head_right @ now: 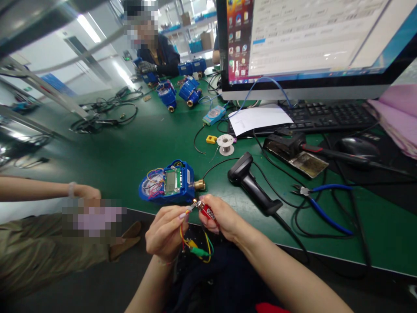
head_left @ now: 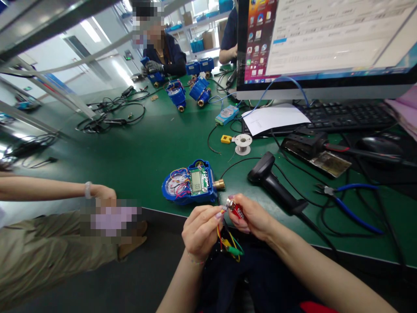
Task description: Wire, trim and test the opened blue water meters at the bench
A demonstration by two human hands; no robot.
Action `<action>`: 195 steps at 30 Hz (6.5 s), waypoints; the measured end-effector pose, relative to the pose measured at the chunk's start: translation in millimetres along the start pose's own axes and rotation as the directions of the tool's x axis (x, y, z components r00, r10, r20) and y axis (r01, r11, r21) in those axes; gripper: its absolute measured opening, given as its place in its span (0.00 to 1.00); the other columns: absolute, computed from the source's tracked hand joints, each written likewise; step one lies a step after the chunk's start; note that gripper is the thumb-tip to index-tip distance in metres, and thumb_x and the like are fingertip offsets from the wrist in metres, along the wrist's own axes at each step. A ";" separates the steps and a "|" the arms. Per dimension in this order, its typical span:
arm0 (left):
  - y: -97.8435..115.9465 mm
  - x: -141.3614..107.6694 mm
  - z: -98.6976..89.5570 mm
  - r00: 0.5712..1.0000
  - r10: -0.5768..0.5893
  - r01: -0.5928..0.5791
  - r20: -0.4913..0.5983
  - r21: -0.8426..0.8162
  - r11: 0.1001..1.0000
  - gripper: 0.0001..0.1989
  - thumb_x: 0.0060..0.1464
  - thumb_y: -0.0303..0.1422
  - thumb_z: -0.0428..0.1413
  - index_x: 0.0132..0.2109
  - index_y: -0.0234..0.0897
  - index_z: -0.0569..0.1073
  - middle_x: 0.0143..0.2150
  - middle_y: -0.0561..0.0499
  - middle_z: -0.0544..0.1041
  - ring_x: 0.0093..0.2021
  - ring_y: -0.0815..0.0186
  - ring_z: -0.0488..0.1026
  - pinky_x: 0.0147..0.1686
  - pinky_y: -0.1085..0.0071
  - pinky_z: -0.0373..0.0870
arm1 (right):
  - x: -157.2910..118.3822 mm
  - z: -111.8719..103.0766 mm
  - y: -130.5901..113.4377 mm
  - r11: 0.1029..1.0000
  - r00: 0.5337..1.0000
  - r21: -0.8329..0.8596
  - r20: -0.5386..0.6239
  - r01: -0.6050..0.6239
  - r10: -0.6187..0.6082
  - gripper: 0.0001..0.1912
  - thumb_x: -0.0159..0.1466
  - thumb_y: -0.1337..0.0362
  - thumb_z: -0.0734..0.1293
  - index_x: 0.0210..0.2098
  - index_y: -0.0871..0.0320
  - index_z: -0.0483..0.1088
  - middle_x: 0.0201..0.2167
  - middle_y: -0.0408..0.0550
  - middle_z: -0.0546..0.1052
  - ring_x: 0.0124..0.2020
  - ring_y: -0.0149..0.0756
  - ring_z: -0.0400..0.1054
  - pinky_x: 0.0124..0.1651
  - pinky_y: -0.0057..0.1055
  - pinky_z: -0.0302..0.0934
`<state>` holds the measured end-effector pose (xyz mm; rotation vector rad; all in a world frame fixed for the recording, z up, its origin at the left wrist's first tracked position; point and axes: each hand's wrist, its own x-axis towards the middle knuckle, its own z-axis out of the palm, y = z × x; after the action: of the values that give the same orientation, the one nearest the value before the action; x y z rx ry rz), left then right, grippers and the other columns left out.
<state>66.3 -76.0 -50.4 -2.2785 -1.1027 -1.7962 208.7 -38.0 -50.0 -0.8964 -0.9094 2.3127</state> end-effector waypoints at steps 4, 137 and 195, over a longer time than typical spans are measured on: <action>-0.6 0.9 -0.6 1.000 -0.003 0.003 -0.005 -0.002 1.000 0.16 0.42 0.15 0.60 0.39 0.31 0.72 0.37 0.44 0.79 0.36 0.65 0.75 0.29 0.68 0.75 | 0.4 1.9 0.0 1.000 1.000 0.001 0.012 0.000 0.000 0.27 0.59 0.51 0.53 0.09 0.58 0.56 0.04 0.36 0.52 0.07 0.20 0.42 0.10 0.21 0.37; -26.4 27.8 -28.8 0.973 -0.225 0.233 -0.058 0.236 0.944 0.13 0.38 0.11 0.59 0.31 0.28 0.69 0.32 0.50 0.76 0.31 0.68 0.73 0.28 0.69 0.69 | 6.2 -65.5 26.5 -0.202 0.639 -0.973 0.087 -0.109 -0.765 0.17 0.62 0.60 0.60 0.46 0.66 0.68 0.37 0.55 0.69 0.36 0.40 0.64 0.39 0.35 0.61; -22.8 30.8 -46.2 0.953 -0.160 0.046 0.257 0.399 0.916 0.10 0.46 0.18 0.57 0.39 0.25 0.73 0.38 0.43 0.76 0.39 0.63 0.73 0.34 0.67 0.73 | 4.7 -66.4 24.8 -0.187 0.653 -0.979 0.086 -0.086 -0.752 0.17 0.61 0.62 0.62 0.45 0.66 0.68 0.36 0.56 0.69 0.35 0.41 0.63 0.38 0.38 0.61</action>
<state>17.6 -63.8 -17.3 -2.3037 -1.4941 -1.1519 248.6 -24.5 -107.2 -1.3959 -2.2183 0.1975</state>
